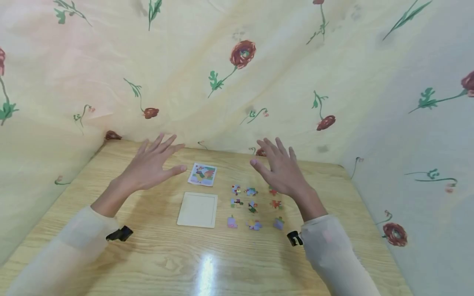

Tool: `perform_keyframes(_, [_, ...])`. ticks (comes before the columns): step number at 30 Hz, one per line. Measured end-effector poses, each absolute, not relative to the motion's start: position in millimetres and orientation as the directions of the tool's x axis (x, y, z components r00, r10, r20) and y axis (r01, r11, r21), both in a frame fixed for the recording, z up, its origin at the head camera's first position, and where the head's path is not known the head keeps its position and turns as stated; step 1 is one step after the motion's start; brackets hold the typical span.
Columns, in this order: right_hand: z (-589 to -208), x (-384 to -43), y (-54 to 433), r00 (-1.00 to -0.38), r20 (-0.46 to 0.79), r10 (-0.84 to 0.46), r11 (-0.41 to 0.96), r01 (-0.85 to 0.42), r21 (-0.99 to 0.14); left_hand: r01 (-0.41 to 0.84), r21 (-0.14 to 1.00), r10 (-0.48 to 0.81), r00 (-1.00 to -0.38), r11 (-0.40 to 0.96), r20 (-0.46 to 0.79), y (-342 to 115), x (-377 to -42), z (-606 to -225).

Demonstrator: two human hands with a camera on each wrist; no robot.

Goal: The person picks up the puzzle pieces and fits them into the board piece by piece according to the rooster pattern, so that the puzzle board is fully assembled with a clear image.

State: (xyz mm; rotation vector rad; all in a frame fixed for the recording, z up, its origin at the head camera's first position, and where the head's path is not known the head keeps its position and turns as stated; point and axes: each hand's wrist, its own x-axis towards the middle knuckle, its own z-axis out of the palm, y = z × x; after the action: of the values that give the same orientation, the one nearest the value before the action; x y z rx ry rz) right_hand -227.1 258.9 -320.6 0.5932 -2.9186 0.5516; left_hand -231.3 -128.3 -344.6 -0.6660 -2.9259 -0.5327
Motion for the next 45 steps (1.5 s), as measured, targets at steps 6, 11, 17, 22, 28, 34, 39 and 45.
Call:
perform_keyframes(6, [-334.1,-230.1,256.2,-0.910,0.149,-0.386,0.816,-0.412,-0.406,0.445,0.403,0.436,-0.892,0.800,0.119,-130.7,-224.9,-362.3])
perform_keyframes(11, [-346.9,-231.1,252.6,-0.914,0.101,-0.392,0.789,-0.391,-0.474,0.436,0.460,0.444,-0.891,0.774,0.096,-132.2,-220.3,-376.5])
perform_keyframes(17, [-362.4,-232.0,249.6,-0.911,0.060,-0.408,0.737,-0.367,-0.568,0.386,0.596,0.459,-0.888,0.704,0.033,-135.4,-211.3,-391.0])
perform_keyframes(22, [-375.1,-234.0,247.9,-0.902,0.049,-0.428,0.708,-0.369,-0.602,0.374,0.640,0.465,-0.885,0.671,0.029,-138.3,-205.5,-401.8])
perform_keyframes(28, [-387.7,-235.3,249.0,-0.904,0.034,-0.427,0.700,-0.355,-0.619,0.342,0.697,0.478,-0.879,0.630,0.000,-137.8,-200.7,-414.8])
perform_keyframes(34, [-398.2,-237.9,251.4,-0.907,0.026,-0.420,0.693,-0.338,-0.637,0.307,0.747,0.509,-0.859,0.590,-0.049,-139.0,-198.4,-425.4])
perform_keyframes(39, [-411.5,-242.3,255.2,-0.914,0.005,-0.406,0.700,-0.314,-0.641,0.348,0.742,0.541,-0.841,0.572,-0.023,-141.5,-200.0,-434.8])
perform_keyframes(45, [-427.9,-248.5,254.8,-0.922,-0.015,-0.387,0.685,-0.277,-0.674,0.337,0.736,0.548,-0.834,0.587,-0.056,-143.5,-202.9,-445.3])
